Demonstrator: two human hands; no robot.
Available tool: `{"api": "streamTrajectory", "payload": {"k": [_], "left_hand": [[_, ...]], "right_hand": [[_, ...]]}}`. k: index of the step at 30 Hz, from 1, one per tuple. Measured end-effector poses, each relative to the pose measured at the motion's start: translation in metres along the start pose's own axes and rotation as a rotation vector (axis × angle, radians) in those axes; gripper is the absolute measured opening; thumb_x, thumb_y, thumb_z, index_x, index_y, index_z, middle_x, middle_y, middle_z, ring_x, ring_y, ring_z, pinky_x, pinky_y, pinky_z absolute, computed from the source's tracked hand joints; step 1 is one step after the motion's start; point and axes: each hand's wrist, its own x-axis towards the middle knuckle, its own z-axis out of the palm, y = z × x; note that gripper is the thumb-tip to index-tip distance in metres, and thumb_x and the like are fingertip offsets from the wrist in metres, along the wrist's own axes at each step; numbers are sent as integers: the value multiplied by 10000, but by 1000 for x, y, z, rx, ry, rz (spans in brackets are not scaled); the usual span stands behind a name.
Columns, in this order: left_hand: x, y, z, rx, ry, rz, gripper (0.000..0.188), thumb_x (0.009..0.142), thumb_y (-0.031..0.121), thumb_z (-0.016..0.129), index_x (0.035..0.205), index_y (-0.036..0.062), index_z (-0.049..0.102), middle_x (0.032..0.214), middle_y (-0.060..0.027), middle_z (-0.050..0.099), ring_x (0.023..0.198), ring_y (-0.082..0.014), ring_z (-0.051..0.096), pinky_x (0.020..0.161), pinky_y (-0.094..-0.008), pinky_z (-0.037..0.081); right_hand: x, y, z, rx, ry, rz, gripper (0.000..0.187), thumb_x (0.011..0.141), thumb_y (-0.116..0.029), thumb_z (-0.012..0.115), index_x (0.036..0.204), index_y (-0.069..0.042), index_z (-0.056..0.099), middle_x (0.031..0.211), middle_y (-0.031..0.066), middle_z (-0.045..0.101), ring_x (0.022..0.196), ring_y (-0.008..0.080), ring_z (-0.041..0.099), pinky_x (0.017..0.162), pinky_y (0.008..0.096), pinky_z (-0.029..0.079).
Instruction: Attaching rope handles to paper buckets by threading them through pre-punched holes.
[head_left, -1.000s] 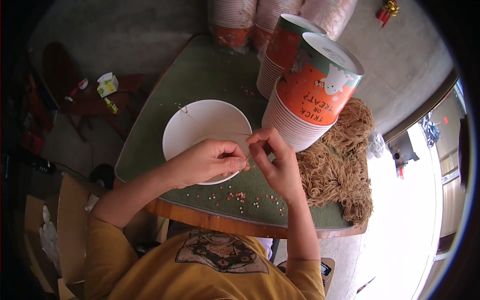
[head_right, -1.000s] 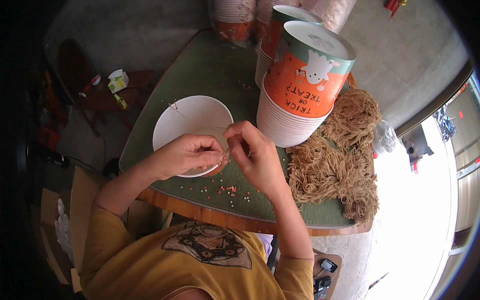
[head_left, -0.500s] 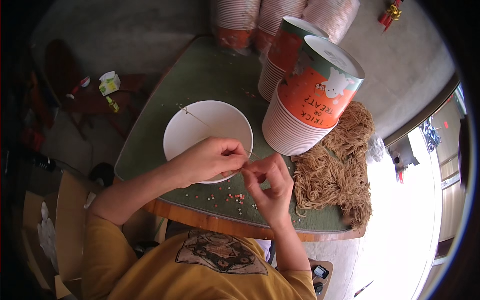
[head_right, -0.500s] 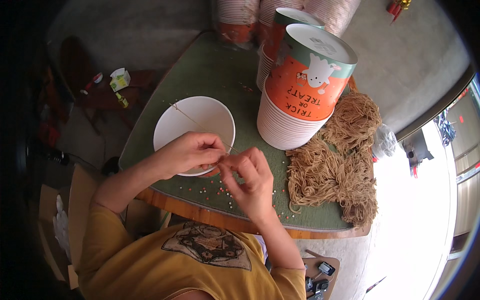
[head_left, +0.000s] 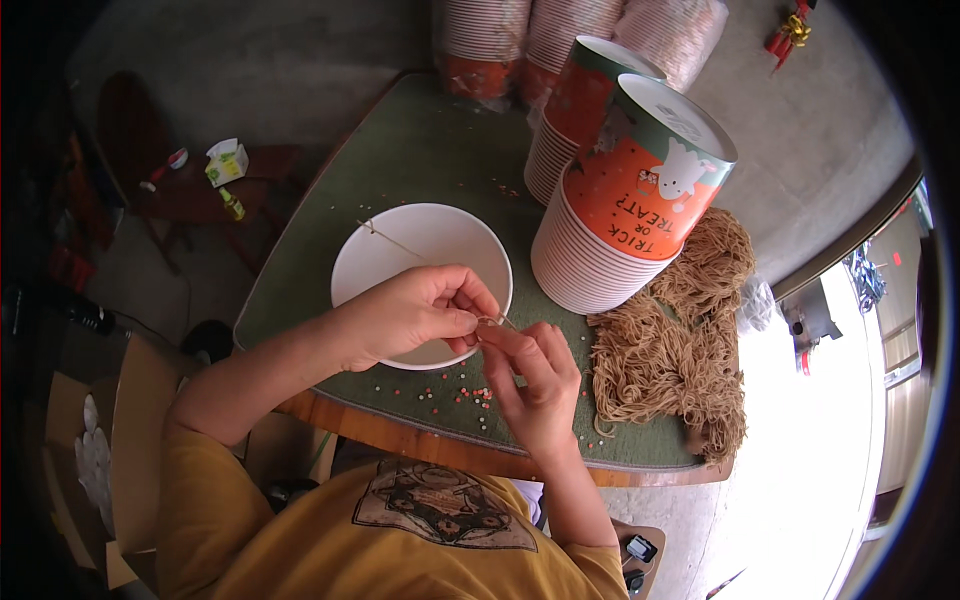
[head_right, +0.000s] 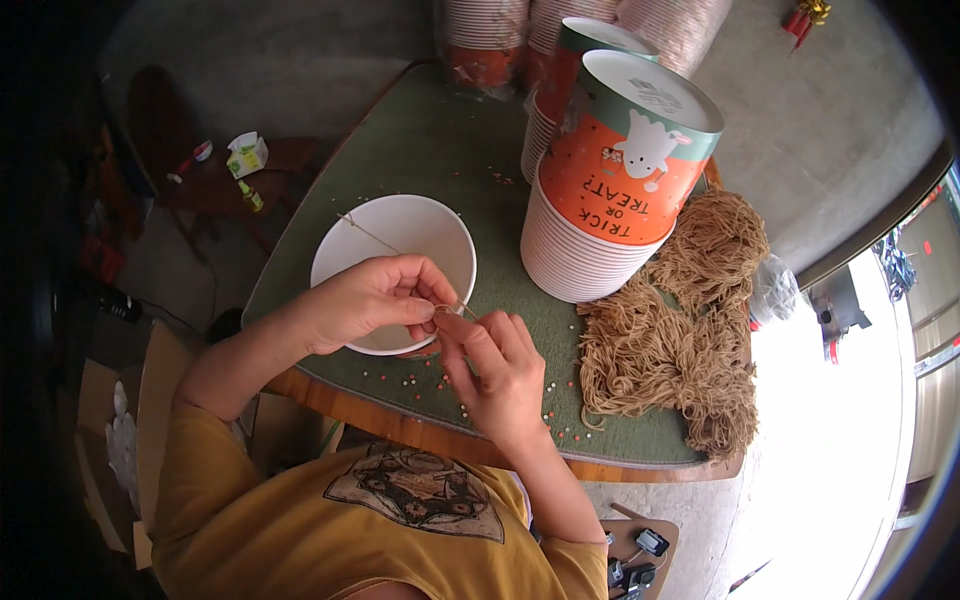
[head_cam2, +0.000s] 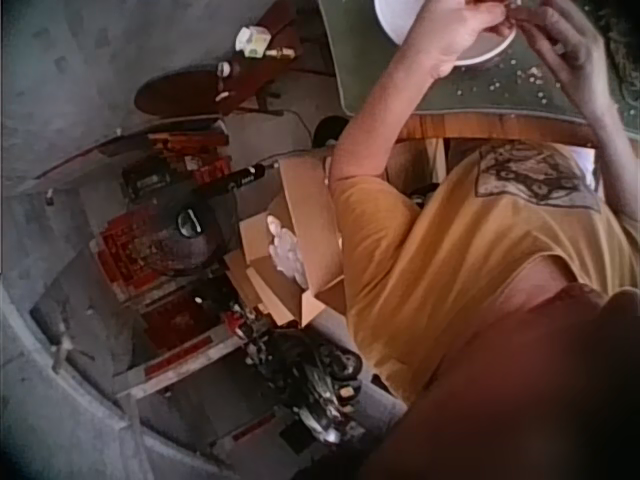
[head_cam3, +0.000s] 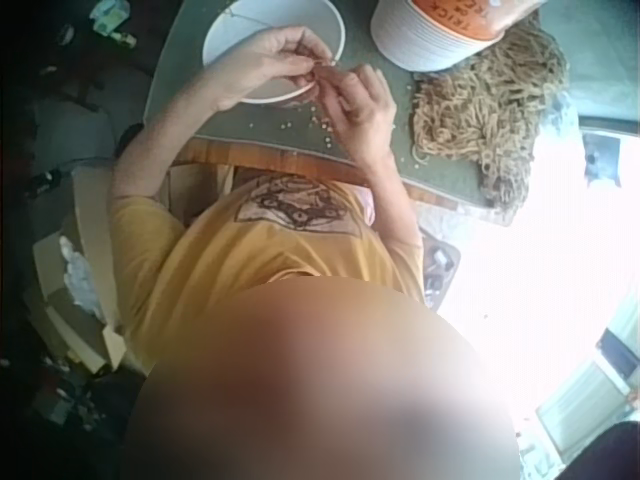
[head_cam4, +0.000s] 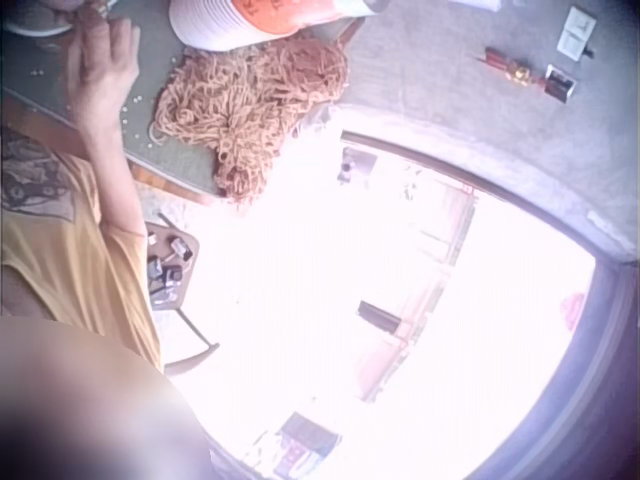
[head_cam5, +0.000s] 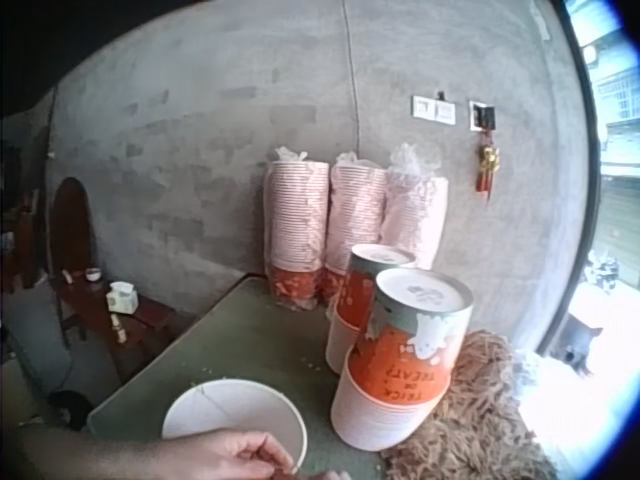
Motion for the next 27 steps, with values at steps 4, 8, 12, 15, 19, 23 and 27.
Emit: {"api": "streamTrajectory", "payload": {"k": [4, 8, 12, 15, 19, 23, 27], "left_hand": [[-5, 3, 9, 260, 99, 150, 171, 921, -11, 519, 1091, 1, 539, 983, -50, 599, 856, -110, 586, 802, -264, 498], [-9, 5, 20, 566, 174, 357, 198, 908, -34, 516, 1099, 15, 539, 939, -51, 586, 864, -118, 605, 793, -282, 511], [-7, 2, 21, 713, 188, 479, 213, 887, -46, 527, 1089, 19, 548, 929, -52, 570, 855, -135, 612, 775, -282, 508], [-8, 1, 19, 745, 181, 514, 227, 862, -62, 538, 1073, 19, 557, 954, -67, 533, 844, -156, 604, 748, -291, 507], [-10, -1, 20, 874, 198, 534, 202, 836, -63, 557, 1021, 16, 539, 991, -89, 484, 849, -208, 592, 731, -331, 510], [-10, -2, 20, 928, 218, 567, 174, 815, -41, 595, 957, 14, 511, 1006, -101, 456, 852, -268, 595, 712, -371, 509], [-13, -3, 28, 1030, 296, 583, 172, 813, -36, 602, 947, 23, 511, 975, -101, 490, 828, -282, 605, 680, -369, 504]], "right_hand": [[2, -3, -3, 302, 41, 277, 229, 776, 4, 725, 982, -61, 649, 755, 34, 565, 617, 159, 532, 527, 291, 440], [5, -3, -1, 163, 9, 227, 199, 770, -13, 742, 928, -47, 627, 755, 39, 580, 605, 151, 530, 528, 283, 443], [4, -2, 6, 175, 41, 232, 192, 759, -28, 753, 830, -44, 575, 740, 41, 577, 602, 160, 531, 525, 288, 444], [8, -8, 7, 187, 36, 247, 192, 761, -7, 737, 804, -45, 554, 737, 43, 577, 601, 168, 533, 525, 290, 444], [7, -8, 7, 209, 41, 276, 186, 759, 5, 728, 804, -41, 554, 736, 45, 577, 603, 172, 538, 531, 296, 449], [4, -6, 9, 106, 44, 183, 210, 741, 3, 734, 833, -49, 553, 753, 45, 574, 623, 201, 539, 542, 318, 452], [1, -5, 11, -33, 74, 33, 247, 725, 3, 738, 879, -60, 556, 779, 46, 566, 630, 225, 526, 546, 334, 445]]}}
